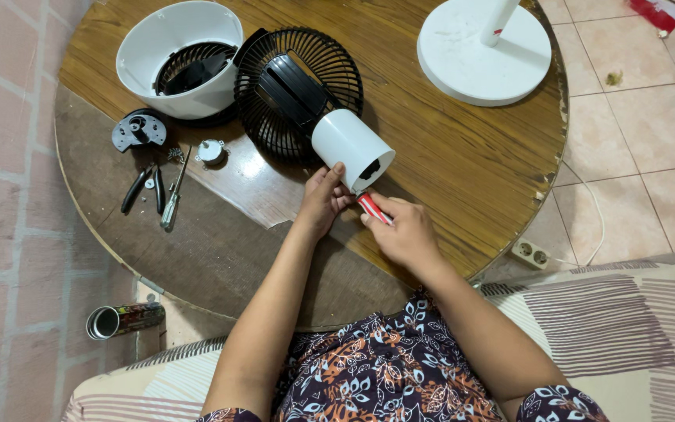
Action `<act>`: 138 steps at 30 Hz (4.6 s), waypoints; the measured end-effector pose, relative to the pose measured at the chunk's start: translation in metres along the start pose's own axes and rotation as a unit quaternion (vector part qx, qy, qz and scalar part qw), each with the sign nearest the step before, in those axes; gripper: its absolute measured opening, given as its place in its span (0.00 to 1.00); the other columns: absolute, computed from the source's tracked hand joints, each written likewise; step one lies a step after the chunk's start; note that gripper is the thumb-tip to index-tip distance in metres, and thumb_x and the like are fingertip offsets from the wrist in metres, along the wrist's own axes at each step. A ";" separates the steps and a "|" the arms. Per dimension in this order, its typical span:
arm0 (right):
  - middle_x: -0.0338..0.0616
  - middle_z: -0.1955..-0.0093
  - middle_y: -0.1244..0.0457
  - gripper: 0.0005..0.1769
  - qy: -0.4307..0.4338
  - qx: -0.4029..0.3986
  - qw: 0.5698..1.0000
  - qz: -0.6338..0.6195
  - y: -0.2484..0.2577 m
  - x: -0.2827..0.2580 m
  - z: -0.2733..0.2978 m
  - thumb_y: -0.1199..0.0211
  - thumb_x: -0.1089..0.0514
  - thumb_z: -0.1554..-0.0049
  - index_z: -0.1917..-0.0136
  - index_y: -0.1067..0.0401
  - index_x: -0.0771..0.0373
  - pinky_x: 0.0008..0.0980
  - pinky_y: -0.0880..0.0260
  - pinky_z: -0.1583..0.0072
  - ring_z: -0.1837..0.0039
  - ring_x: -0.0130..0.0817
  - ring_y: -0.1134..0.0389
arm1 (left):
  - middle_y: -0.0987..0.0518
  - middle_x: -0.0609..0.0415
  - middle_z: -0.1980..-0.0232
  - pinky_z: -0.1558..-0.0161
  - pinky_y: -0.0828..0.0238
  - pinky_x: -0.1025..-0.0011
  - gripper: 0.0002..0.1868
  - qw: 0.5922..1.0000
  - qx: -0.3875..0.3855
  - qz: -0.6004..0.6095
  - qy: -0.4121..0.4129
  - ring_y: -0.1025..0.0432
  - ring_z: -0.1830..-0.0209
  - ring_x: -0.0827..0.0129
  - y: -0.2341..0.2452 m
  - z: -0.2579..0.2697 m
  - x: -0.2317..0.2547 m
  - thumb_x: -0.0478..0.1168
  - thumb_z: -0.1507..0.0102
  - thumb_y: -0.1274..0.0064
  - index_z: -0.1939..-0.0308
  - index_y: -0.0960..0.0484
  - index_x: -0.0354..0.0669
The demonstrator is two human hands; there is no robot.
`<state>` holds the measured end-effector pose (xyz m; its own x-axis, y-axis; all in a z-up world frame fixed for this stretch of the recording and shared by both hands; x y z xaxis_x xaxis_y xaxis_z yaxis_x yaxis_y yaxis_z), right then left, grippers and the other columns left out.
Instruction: The person assembles an electric fan by securing the motor housing to the fan cage with screws, then attaching the fan blade to the motor shaft and fastening it with a nut. The person uses a screwdriver to tighten the screws and secures the blade nut by hand.
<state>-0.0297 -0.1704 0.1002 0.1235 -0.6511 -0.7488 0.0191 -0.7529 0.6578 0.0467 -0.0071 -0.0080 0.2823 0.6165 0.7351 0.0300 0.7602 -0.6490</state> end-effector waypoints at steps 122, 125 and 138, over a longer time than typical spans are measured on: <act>0.43 0.48 0.33 0.16 0.277 0.197 0.935 0.103 0.019 -0.079 -0.030 0.28 0.60 0.47 0.45 0.22 0.60 0.43 0.38 0.41 0.45 0.44 0.33 | 0.23 0.55 0.67 0.79 0.31 0.79 0.17 0.907 0.292 -0.258 -0.161 0.28 0.78 0.78 0.074 0.093 0.108 0.48 0.35 0.41 0.55 0.22 0.35; 0.44 0.52 0.34 0.14 0.321 0.147 0.934 0.057 -0.009 -0.111 -0.035 0.29 0.61 0.48 0.47 0.22 0.60 0.42 0.35 0.44 0.49 0.44 0.32 | 0.23 0.58 0.71 0.80 0.37 0.80 0.14 0.863 0.345 -0.299 -0.216 0.31 0.80 0.80 0.106 0.115 0.132 0.45 0.33 0.40 0.60 0.21 0.36; 0.43 0.60 0.33 0.08 0.410 -0.032 0.911 -0.022 -0.179 -0.163 -0.090 0.35 0.58 0.44 0.50 0.23 0.58 0.41 0.30 0.58 0.60 0.44 0.29 | 0.25 0.63 0.76 0.75 0.41 0.80 0.10 0.740 0.452 -0.407 -0.288 0.36 0.77 0.84 0.172 0.160 0.166 0.39 0.34 0.40 0.65 0.19 0.35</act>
<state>0.0361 0.0789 0.1116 0.8206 -0.3108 -0.4797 0.0958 -0.7525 0.6515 -0.0545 0.2585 0.0334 0.0609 -0.3333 0.9408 -0.7610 0.5945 0.2598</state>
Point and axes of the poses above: each hand's wrist, its own z-axis away from the middle knuckle, its own y-axis out of the back of the hand, x = y × z, the point moved 5 cm from there along -z, towards the middle knuckle
